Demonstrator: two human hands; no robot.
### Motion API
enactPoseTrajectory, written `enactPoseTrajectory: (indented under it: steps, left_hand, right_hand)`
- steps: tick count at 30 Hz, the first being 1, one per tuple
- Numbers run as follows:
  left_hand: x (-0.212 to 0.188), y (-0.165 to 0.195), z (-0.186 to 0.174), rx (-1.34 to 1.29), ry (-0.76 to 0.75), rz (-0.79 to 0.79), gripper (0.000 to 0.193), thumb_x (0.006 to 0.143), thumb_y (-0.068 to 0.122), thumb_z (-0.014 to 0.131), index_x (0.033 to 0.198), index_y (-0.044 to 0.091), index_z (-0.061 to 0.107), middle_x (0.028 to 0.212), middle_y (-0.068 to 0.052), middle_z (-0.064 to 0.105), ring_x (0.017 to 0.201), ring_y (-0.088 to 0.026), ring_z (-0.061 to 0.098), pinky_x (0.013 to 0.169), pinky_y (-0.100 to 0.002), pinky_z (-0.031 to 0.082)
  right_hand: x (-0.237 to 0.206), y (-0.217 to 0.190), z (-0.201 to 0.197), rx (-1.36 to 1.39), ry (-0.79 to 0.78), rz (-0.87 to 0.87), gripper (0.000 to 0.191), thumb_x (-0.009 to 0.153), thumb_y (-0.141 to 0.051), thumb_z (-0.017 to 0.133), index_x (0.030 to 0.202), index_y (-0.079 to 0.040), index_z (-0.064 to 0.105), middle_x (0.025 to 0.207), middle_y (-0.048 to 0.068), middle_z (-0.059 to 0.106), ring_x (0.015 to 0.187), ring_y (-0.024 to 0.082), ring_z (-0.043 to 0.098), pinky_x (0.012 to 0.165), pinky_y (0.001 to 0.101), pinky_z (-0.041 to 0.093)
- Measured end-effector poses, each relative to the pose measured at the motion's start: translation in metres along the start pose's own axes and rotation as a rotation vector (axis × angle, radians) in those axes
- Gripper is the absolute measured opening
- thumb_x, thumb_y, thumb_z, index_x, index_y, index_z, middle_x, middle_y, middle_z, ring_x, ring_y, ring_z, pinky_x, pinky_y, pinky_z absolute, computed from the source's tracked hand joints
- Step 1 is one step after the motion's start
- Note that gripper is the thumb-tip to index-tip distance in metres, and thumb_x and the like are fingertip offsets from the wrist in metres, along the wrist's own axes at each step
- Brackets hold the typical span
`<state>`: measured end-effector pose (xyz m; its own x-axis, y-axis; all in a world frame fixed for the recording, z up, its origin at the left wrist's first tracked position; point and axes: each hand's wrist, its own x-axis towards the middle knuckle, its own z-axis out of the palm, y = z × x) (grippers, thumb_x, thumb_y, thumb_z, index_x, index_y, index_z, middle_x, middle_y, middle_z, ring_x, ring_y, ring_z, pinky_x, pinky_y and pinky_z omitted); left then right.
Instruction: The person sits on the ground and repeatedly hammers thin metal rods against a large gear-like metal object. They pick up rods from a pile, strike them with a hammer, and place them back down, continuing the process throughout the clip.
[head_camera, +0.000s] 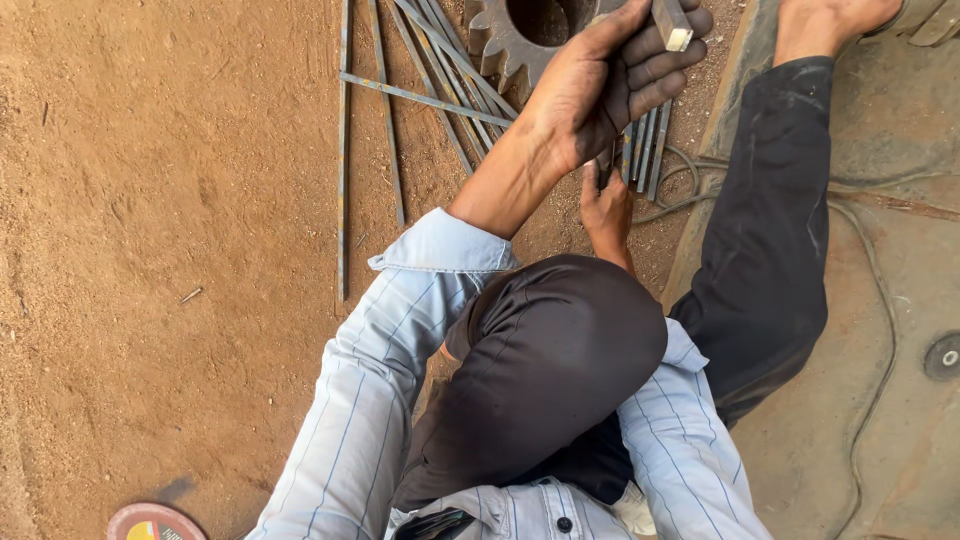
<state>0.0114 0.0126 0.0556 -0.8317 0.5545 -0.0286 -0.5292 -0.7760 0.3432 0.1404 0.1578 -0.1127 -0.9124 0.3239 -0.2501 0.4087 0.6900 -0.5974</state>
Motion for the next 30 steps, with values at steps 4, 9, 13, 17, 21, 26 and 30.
enactPoseTrajectory:
  steps: [4, 9, 13, 17, 21, 26, 30]
  left_hand:
    - [-0.002, 0.002, 0.003, 0.001, -0.011, -0.015, 0.047, 0.114, 0.035, 0.048, 0.139, -0.004, 0.06, 0.13, -0.014, 0.073, 0.122, -0.025, 0.07, 0.097, -0.033, 0.062]
    - [-0.004, 0.002, 0.008, 0.052, -0.059, 0.026, 0.046, 0.118, 0.033, 0.042, 0.144, -0.003, 0.057, 0.139, -0.017, 0.069, 0.13, -0.026, 0.067, 0.098, -0.034, 0.062]
    - [-0.004, 0.002, 0.009, -0.077, -0.18, 0.059, 0.041, 0.121, 0.03, 0.035, 0.147, 0.0, 0.048, 0.145, -0.018, 0.061, 0.135, -0.025, 0.061, 0.095, -0.032, 0.061]
    - [-0.006, 0.001, 0.007, -0.024, -0.142, 0.011, 0.047, 0.122, 0.031, 0.031, 0.157, 0.002, 0.043, 0.151, -0.016, 0.055, 0.141, -0.025, 0.056, 0.095, -0.03, 0.061]
    - [-0.007, 0.0, 0.007, -0.025, -0.158, 0.032, 0.044, 0.122, 0.03, 0.032, 0.154, 0.001, 0.042, 0.15, -0.018, 0.056, 0.14, -0.028, 0.056, 0.094, -0.031, 0.062]
    - [-0.009, 0.004, 0.009, -0.041, -0.161, 0.016, 0.05, 0.121, 0.032, 0.032, 0.158, 0.0, 0.041, 0.152, -0.019, 0.056, 0.141, -0.028, 0.055, 0.093, -0.031, 0.062]
    - [-0.015, -0.001, -0.01, 0.002, 0.069, -0.047, 0.057, 0.113, 0.041, 0.029, 0.153, 0.002, 0.043, 0.143, -0.013, 0.062, 0.126, -0.021, 0.066, 0.09, -0.03, 0.063]
  right_hand:
    - [-0.001, 0.001, 0.0, -0.003, 0.002, -0.013, 0.066, 0.103, -0.057, 0.047, 0.121, 0.004, 0.066, 0.1, 0.031, 0.072, 0.094, 0.045, 0.072, 0.084, 0.054, 0.054]
    - [0.0, 0.0, 0.0, -0.004, 0.002, -0.022, 0.068, 0.103, -0.058, 0.047, 0.122, 0.004, 0.065, 0.101, 0.031, 0.072, 0.095, 0.046, 0.071, 0.085, 0.0542, 0.054]
    - [0.0, -0.004, -0.002, -0.01, 0.001, -0.031, 0.069, 0.103, -0.058, 0.046, 0.123, 0.005, 0.065, 0.102, 0.031, 0.071, 0.097, 0.046, 0.071, 0.086, 0.0544, 0.054]
    - [0.0, -0.011, -0.006, -0.009, 0.0, -0.044, 0.07, 0.103, -0.059, 0.046, 0.123, 0.005, 0.064, 0.103, 0.032, 0.071, 0.098, 0.046, 0.071, 0.087, 0.0546, 0.053]
    - [-0.002, -0.021, -0.011, -0.009, 0.011, -0.054, 0.071, 0.103, -0.059, 0.046, 0.124, 0.006, 0.064, 0.104, 0.032, 0.071, 0.099, 0.046, 0.07, 0.088, 0.0548, 0.053]
    - [-0.005, -0.031, -0.016, 0.023, 0.014, -0.047, 0.072, 0.102, -0.061, 0.044, 0.126, 0.005, 0.063, 0.105, 0.031, 0.07, 0.099, 0.046, 0.07, 0.087, 0.0555, 0.053]
    - [-0.003, -0.031, -0.014, 0.055, -0.052, 0.073, 0.071, 0.1, -0.063, 0.04, 0.126, -0.001, 0.064, 0.097, 0.025, 0.072, 0.091, 0.038, 0.074, 0.084, 0.0533, 0.057]
